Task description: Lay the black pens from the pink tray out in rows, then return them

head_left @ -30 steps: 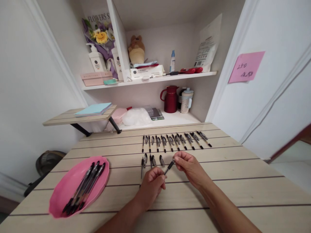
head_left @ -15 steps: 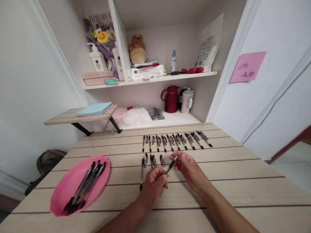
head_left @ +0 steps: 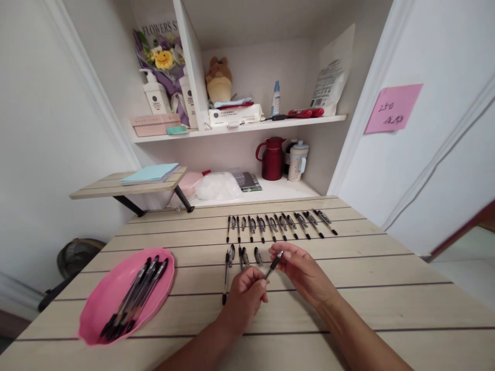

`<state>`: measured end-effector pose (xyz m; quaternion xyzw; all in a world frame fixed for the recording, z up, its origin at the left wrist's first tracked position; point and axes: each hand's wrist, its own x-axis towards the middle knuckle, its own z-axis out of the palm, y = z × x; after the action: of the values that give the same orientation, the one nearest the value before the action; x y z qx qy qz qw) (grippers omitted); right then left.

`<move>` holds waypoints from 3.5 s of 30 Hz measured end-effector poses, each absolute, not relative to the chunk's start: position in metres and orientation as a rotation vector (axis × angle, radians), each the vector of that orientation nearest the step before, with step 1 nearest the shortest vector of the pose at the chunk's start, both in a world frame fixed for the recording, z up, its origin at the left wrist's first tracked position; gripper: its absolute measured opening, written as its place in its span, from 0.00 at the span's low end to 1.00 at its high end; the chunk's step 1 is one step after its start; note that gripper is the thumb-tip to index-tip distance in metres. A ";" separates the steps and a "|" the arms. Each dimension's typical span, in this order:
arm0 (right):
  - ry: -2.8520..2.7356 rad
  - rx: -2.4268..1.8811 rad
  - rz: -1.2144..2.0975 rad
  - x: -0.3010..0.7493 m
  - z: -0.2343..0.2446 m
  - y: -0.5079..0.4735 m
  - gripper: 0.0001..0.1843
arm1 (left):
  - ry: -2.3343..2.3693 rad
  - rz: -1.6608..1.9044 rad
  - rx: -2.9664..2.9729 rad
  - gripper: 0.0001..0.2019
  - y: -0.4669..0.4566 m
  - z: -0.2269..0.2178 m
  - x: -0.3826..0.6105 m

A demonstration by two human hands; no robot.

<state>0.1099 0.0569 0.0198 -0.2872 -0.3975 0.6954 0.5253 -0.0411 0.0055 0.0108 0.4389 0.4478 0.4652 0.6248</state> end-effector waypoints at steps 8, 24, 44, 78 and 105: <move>-1.010 -0.632 1.674 0.109 0.024 0.054 0.11 | 1.038 1.062 1.016 0.09 0.004 0.013 -0.039; -0.986 -0.653 1.635 0.110 0.023 0.054 0.08 | 1.032 1.051 1.012 0.09 0.006 0.009 -0.040; -0.980 -0.720 1.624 0.112 0.017 0.057 0.12 | 1.058 1.067 1.007 0.10 0.007 0.011 -0.040; -1.828 -1.561 0.810 0.076 0.004 0.099 0.07 | 1.158 1.307 0.936 0.09 0.014 0.018 -0.055; -1.032 -0.696 1.561 0.103 0.026 0.086 0.12 | 1.243 1.173 1.111 0.08 0.016 0.011 -0.050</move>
<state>0.1032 0.0859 0.0259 -0.2929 -0.4343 0.6573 0.5418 -0.0500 0.0157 0.0113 0.4642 0.5195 0.4902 0.5238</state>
